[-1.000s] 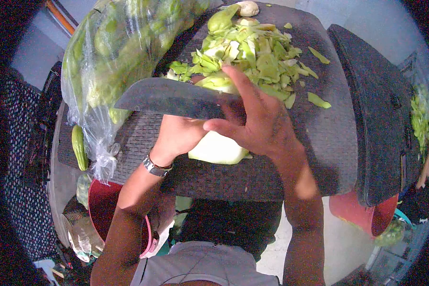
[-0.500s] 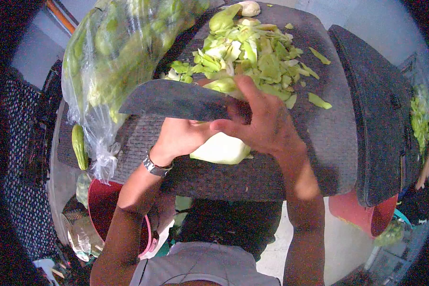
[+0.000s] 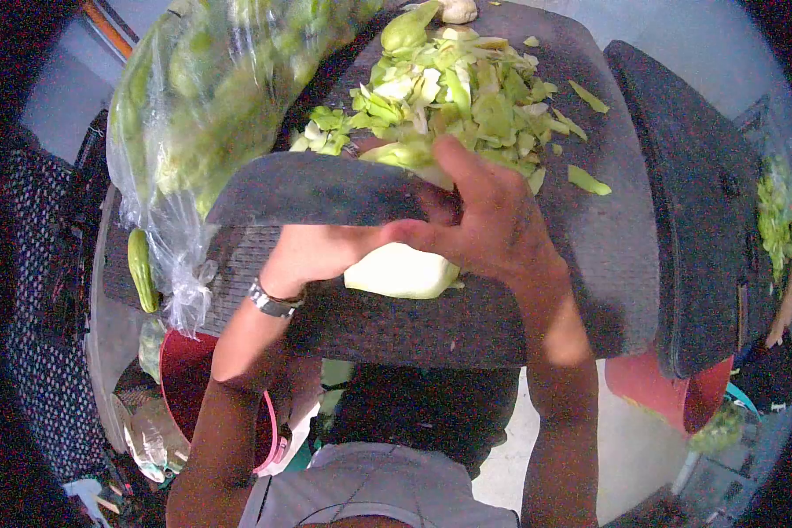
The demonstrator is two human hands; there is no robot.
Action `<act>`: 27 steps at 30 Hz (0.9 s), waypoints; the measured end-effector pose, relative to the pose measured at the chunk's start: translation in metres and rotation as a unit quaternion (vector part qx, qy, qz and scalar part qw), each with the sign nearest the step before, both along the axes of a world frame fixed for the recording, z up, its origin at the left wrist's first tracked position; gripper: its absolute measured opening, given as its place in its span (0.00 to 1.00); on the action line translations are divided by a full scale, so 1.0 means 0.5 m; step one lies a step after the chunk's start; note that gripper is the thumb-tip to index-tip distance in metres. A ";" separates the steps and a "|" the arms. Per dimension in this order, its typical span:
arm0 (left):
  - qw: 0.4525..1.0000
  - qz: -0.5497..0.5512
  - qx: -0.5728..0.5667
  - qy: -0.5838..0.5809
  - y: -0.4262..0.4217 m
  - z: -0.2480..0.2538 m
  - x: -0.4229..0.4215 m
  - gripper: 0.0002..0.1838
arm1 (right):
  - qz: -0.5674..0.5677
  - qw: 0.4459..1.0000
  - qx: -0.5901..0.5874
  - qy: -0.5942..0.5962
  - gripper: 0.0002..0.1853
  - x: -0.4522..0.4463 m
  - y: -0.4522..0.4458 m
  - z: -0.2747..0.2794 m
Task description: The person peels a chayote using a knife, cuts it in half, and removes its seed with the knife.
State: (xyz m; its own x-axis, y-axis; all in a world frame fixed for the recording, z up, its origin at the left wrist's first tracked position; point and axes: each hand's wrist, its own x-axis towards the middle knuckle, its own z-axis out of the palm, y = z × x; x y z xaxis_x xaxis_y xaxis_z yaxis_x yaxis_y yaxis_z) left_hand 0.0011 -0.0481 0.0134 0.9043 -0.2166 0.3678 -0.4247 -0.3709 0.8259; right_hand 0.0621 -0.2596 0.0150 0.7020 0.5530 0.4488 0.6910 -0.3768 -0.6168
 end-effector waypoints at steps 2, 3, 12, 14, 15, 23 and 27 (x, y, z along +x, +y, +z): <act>0.999 -0.006 -0.036 -0.001 -0.003 -0.012 0.003 0.23 | -0.001 1.000 0.000 -0.022 0.53 -0.002 0.002 -0.004; 0.995 0.030 -0.085 -0.033 -0.025 -0.050 0.004 0.22 | -0.003 1.000 -0.001 0.000 0.49 -0.003 0.002 0.001; 0.991 0.076 -0.097 -0.058 -0.058 -0.078 -0.012 0.30 | -0.012 0.999 0.009 -0.035 0.41 -0.005 0.010 0.010; 0.990 0.091 -0.096 -0.052 -0.063 -0.076 -0.014 0.31 | -0.017 0.998 0.018 -0.059 0.41 -0.006 0.014 0.009; 0.986 0.115 -0.118 -0.030 -0.064 -0.079 -0.017 0.28 | -0.020 1.000 0.002 -0.016 0.41 -0.008 0.012 0.013; 0.994 -0.066 0.083 0.014 0.028 0.030 0.010 0.16 | 0.021 0.998 -0.057 0.026 0.37 -0.005 0.004 0.021; 0.993 0.086 -0.074 -0.037 -0.047 -0.025 -0.009 0.17 | -0.001 0.999 -0.006 0.054 0.36 -0.002 0.005 0.024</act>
